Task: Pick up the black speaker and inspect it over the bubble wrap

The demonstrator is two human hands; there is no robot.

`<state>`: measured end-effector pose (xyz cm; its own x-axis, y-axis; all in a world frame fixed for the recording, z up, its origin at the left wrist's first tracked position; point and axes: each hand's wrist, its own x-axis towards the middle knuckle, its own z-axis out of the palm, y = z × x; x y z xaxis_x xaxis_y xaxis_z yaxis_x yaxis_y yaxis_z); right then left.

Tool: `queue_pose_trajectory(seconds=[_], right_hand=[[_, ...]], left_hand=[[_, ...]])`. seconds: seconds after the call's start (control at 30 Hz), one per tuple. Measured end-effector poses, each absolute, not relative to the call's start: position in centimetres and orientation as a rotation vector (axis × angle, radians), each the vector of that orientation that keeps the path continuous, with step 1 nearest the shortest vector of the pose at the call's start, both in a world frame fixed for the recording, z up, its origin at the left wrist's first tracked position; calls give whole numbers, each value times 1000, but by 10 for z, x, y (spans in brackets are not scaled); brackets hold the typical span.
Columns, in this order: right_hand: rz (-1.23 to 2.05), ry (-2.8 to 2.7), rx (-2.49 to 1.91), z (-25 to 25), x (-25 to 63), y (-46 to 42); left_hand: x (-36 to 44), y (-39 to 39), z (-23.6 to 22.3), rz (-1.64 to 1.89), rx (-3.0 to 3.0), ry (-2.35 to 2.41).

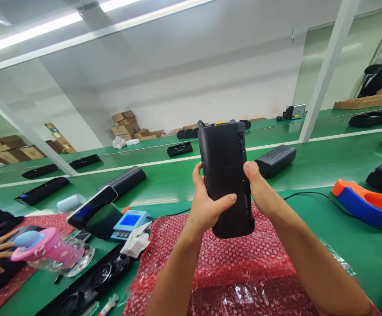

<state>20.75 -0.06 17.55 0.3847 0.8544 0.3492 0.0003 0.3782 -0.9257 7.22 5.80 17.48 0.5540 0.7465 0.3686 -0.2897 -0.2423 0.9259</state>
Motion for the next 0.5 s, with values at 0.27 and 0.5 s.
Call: queue_pose_trajectory(seconds=[0.27,0.5], right_hand=[[752,-891,-1091,182,196,-2],[738,-895,-1096,184,195,-1]], left_hand=[[67,65,175,1006,1512,436],[69,67,174,1016,1534,441]])
